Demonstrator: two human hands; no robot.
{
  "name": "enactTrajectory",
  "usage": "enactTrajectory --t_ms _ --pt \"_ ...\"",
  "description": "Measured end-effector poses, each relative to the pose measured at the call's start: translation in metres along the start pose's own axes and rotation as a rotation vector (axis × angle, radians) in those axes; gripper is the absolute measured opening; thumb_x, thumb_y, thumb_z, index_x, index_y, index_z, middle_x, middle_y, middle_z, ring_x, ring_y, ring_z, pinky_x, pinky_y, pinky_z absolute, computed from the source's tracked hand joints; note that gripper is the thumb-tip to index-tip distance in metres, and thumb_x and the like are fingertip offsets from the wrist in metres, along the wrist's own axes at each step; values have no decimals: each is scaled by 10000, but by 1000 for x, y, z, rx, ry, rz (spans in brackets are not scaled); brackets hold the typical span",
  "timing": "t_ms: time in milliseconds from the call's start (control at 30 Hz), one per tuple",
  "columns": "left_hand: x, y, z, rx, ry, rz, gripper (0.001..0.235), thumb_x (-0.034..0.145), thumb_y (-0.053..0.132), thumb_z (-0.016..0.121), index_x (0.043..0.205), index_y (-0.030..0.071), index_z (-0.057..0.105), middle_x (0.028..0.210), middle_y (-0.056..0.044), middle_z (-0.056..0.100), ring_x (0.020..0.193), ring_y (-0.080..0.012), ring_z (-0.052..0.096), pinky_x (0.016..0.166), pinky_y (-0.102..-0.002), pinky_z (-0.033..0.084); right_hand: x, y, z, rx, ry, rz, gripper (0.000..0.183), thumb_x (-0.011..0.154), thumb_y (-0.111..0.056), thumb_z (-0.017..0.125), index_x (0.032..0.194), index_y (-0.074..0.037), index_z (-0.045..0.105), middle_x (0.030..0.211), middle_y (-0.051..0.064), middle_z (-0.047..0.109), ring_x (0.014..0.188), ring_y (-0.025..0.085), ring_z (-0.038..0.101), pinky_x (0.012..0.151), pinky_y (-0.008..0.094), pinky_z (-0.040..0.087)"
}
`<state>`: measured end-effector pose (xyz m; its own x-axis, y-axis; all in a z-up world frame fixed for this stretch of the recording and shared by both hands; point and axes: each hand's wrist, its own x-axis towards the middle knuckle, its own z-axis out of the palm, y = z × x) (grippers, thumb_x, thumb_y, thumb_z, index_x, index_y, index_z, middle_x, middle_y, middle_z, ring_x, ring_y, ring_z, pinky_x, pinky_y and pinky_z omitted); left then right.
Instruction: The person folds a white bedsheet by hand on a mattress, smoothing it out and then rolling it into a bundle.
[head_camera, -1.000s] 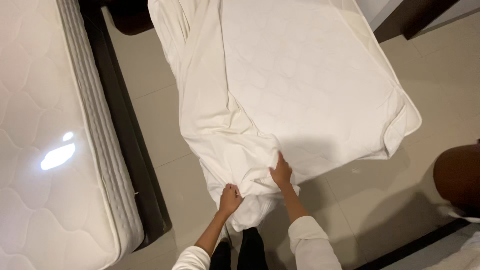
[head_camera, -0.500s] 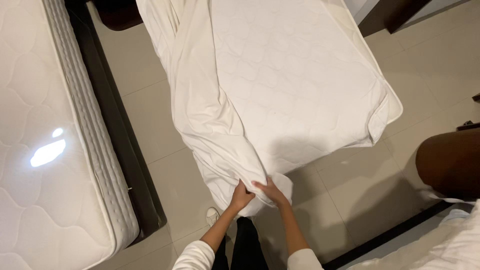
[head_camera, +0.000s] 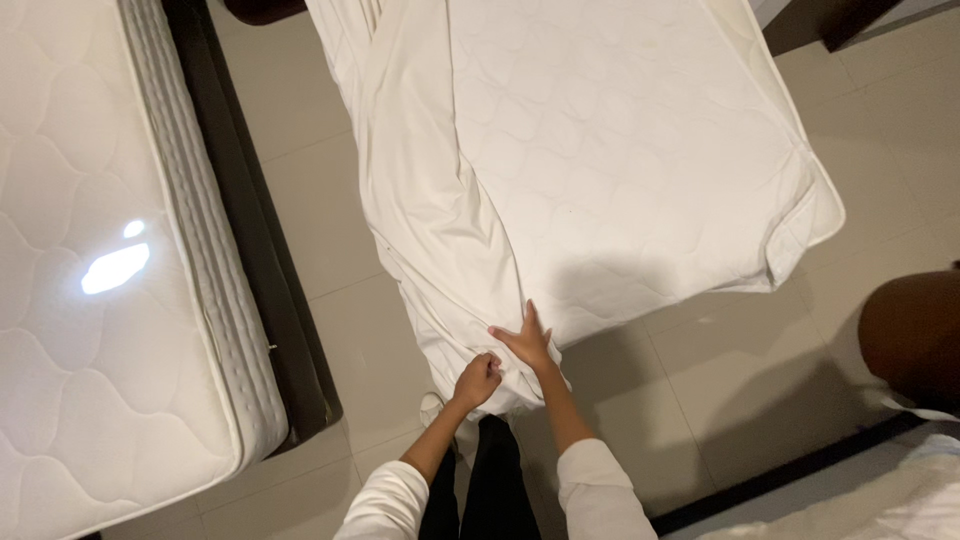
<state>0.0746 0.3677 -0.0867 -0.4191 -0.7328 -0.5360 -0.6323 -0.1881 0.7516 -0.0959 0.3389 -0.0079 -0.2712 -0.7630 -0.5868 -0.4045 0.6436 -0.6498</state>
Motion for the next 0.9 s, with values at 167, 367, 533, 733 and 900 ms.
enactTrajectory --t_ms 167,367,533,733,900 --pt "3 1 -12 -200 221 -33 487 805 158 702 1259 56 558 1238 -220 547 1240 -434 550 1072 -508 433 35 -2 29 -98 -53 70 1289 619 -680 848 1620 -113 265 1550 185 488 1402 362 515 1178 535 370" --pt "-4 -1 -39 -367 297 23 424 798 85 671 1216 76 597 1210 -203 574 1192 -396 557 1054 -478 418 60 -4 69 171 -200 166 758 619 -468 851 1219 -30 696 1122 183 724 1077 309 688 902 453 525" --pt "-5 16 -66 -492 490 65 258 888 110 623 1136 101 694 1065 -163 619 967 -286 533 888 -412 425 85 26 79 725 -167 290 718 634 -171 906 1228 76 588 983 224 692 874 339 669 765 487 528" --pt "27 0 -102 -628 634 -507 896 948 759 542 1590 202 260 1669 -130 221 1529 -354 236 1236 -598 100 52 -25 54 1082 -503 472 636 737 -184 818 1293 41 609 1122 213 698 1006 395 680 966 533 510" --pt "-59 138 -196 -1169 -114 -412 1212 799 908 558 1649 107 235 1681 -191 238 1513 -385 303 1229 -565 258 23 -68 26 1284 -529 357 508 750 -181 730 1226 -14 667 1120 211 732 979 384 722 989 534 513"
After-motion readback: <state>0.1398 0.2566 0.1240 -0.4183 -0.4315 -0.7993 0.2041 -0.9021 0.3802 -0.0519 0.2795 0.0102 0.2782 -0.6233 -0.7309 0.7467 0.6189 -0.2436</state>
